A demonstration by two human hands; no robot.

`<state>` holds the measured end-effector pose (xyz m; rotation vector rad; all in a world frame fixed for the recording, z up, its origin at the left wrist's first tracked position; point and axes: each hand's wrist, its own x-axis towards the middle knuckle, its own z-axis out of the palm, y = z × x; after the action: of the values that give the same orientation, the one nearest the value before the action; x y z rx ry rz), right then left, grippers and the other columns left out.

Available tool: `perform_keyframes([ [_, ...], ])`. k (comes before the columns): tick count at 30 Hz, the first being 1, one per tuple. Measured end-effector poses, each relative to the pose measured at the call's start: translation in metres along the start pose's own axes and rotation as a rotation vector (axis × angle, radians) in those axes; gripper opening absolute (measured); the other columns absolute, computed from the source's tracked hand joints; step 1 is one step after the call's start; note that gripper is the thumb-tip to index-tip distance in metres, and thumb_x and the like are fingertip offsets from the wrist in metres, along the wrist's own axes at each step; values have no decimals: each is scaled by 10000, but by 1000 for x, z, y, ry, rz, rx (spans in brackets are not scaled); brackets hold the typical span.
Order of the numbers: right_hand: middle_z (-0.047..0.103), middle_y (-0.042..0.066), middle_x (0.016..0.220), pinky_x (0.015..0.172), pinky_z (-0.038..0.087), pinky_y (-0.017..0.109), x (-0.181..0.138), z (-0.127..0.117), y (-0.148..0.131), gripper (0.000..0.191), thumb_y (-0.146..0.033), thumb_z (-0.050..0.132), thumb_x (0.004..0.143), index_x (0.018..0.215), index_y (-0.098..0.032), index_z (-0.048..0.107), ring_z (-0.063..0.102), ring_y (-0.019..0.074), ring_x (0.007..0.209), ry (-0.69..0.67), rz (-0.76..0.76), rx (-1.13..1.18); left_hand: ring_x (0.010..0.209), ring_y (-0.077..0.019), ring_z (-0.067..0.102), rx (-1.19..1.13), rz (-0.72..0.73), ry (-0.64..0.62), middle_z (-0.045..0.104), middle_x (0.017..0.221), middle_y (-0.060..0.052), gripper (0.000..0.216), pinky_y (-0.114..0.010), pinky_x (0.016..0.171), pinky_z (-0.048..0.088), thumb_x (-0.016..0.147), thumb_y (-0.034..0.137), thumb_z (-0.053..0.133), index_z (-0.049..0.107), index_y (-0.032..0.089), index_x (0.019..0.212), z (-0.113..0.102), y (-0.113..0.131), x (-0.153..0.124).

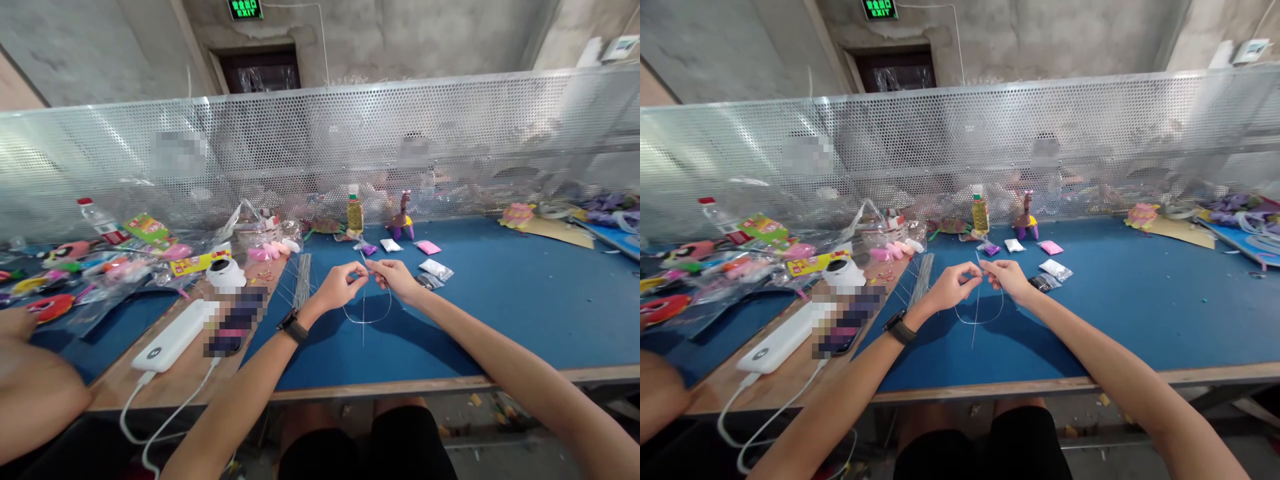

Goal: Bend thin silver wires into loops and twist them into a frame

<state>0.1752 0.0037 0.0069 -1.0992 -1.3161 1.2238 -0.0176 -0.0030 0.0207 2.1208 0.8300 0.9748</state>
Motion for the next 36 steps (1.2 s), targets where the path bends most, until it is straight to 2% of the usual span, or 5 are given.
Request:
perform_keyframes([
  [5, 764, 62, 1025, 598, 538, 285, -6, -9, 1, 424, -504, 670, 912, 1240, -235, 686, 677, 149, 626, -72, -418, -369, 480, -84, 523, -46, -55, 5, 599, 683, 22, 175, -206, 507, 407, 944, 339, 613, 612, 164, 943, -6, -8, 1],
  [13, 695, 73, 1292, 953, 557, 365, -5, -18, 5, 363, -348, 441, 1066, 1352, -302, 660, 686, 240, 1137, -147, -728, -829, 486, -89, 524, -42, -50, 6, 562, 642, 38, 141, -205, 513, 411, 936, 306, 604, 581, 170, 905, -7, -7, 0],
  [18, 667, 71, 1311, 951, 550, 347, -2, -17, 8, 310, -349, 452, 1063, 1224, -293, 711, 676, 222, 1138, -112, -731, -823, 560, -98, 538, 56, -10, 46, 603, 690, 12, 101, -203, 552, 410, 916, 253, 607, 613, 162, 875, -6, -3, 0],
  [27, 677, 55, 927, 881, 506, 343, 3, -10, 11, 342, -440, 489, 1034, 882, -212, 694, 639, 199, 924, -170, -579, -538, 608, -100, 525, 106, 39, 59, 645, 752, -11, 152, -205, 588, 406, 935, 289, 606, 638, 155, 872, -6, 2, 0],
  [36, 602, 65, 939, 841, 516, 353, 2, -13, 7, 309, -433, 568, 954, 796, -209, 711, 584, 208, 933, -180, -458, -474, 589, -89, 496, 158, 47, 26, 678, 813, -25, 156, -198, 567, 375, 949, 287, 590, 651, 151, 901, -5, -3, 1],
])
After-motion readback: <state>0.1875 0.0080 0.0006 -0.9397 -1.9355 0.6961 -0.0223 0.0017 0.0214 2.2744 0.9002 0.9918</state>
